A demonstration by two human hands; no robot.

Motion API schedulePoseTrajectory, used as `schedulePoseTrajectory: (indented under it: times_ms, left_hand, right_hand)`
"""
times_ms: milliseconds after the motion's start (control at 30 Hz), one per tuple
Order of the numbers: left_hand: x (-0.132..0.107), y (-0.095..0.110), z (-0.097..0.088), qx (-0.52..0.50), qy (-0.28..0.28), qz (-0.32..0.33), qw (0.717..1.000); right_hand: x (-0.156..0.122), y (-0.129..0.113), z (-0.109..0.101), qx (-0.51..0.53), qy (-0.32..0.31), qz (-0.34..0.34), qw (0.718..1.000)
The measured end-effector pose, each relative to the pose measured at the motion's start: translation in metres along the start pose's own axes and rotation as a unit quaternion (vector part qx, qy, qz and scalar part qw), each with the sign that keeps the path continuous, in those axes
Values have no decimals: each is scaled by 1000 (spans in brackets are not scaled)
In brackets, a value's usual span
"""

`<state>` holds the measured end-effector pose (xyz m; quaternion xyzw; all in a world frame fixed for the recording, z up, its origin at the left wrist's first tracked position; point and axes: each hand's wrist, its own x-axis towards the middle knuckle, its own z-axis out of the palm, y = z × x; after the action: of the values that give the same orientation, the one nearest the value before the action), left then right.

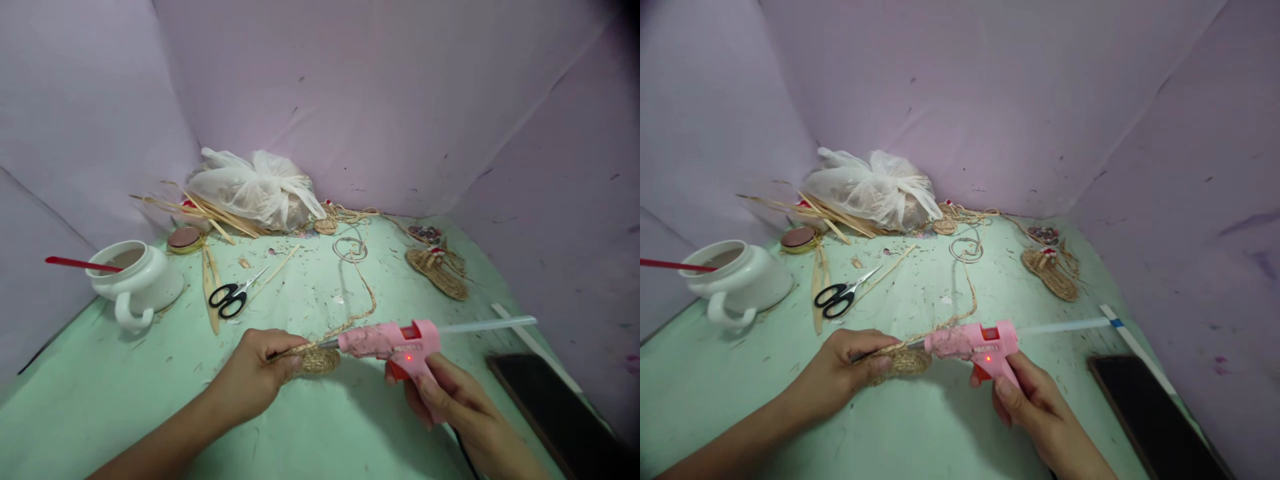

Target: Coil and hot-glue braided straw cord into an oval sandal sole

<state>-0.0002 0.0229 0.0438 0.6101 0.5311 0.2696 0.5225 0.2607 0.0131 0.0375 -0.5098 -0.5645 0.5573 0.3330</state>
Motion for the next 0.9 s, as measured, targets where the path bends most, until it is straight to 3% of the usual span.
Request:
schedulePoseTrajectory:
  times_ms: [333,633,900]
  left_hand:
    - [-2,2,2,12,3,13,1000]
    - [-1,1,2,21,8,19,1000]
    - [0,1,1,14,19,17,1000]
  right_hand:
    - [-2,5,1,11,-12,-8,1000]
    - [1,8,-5,-10,-61,-32,998]
    - [0,9,-5,9,-31,-18,999]
